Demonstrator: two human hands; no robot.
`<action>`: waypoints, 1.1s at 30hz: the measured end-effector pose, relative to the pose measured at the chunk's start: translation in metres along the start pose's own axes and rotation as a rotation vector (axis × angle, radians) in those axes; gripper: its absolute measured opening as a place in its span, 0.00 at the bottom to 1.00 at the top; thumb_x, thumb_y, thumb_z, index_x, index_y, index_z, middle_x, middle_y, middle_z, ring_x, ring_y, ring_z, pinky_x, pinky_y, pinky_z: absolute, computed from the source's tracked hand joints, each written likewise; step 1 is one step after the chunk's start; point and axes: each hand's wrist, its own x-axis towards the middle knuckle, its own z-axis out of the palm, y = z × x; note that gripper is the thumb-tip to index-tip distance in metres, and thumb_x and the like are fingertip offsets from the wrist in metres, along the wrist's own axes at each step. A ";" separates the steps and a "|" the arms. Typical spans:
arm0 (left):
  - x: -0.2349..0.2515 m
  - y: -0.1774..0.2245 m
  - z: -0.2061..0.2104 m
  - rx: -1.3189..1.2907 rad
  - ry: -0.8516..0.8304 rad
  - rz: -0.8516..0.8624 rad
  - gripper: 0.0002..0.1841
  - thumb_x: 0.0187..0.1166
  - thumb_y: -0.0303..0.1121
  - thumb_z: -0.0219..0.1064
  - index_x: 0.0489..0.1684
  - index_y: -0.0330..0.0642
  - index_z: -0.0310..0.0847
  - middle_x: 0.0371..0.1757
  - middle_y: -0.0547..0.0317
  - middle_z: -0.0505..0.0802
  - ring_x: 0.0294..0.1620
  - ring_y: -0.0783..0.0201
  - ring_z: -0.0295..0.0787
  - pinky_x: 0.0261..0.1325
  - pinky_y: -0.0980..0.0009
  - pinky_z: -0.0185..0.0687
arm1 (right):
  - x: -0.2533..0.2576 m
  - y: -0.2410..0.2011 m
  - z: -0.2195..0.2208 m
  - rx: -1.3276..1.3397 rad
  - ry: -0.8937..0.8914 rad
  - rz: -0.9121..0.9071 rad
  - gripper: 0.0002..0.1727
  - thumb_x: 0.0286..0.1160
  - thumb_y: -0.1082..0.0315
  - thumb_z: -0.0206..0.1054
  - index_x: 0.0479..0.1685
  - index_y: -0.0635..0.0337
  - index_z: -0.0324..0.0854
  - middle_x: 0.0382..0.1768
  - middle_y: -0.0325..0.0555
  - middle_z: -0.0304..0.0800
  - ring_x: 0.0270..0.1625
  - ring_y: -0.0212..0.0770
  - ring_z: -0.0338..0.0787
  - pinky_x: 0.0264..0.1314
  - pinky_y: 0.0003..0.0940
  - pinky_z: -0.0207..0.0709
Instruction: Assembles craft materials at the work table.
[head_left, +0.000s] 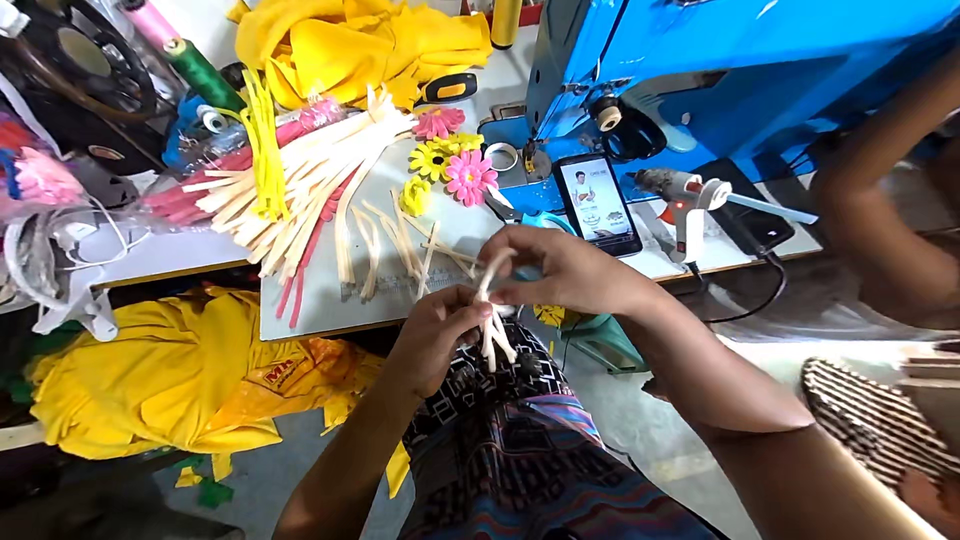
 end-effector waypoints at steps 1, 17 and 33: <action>0.001 -0.002 0.000 0.003 0.049 0.057 0.06 0.79 0.23 0.61 0.36 0.44 0.83 0.30 0.67 0.88 0.32 0.75 0.83 0.43 0.79 0.82 | -0.005 -0.002 0.002 -0.138 0.163 -0.011 0.21 0.69 0.67 0.77 0.60 0.62 0.83 0.51 0.48 0.90 0.50 0.38 0.89 0.55 0.38 0.85; 0.000 -0.018 0.003 0.299 0.229 0.591 0.06 0.74 0.24 0.71 0.41 0.46 0.82 0.35 0.70 0.91 0.38 0.74 0.90 0.48 0.73 0.89 | -0.027 -0.008 0.063 -0.033 0.365 0.035 0.04 0.72 0.67 0.68 0.36 0.59 0.84 0.29 0.34 0.82 0.31 0.22 0.79 0.36 0.17 0.74; 0.005 -0.007 0.004 -0.170 0.202 0.224 0.12 0.78 0.16 0.62 0.50 0.38 0.90 0.45 0.57 0.96 0.43 0.68 0.93 0.52 0.72 0.90 | -0.026 0.005 0.067 0.129 0.454 -0.005 0.04 0.71 0.70 0.74 0.31 0.59 0.86 0.44 0.38 0.88 0.39 0.22 0.85 0.41 0.16 0.81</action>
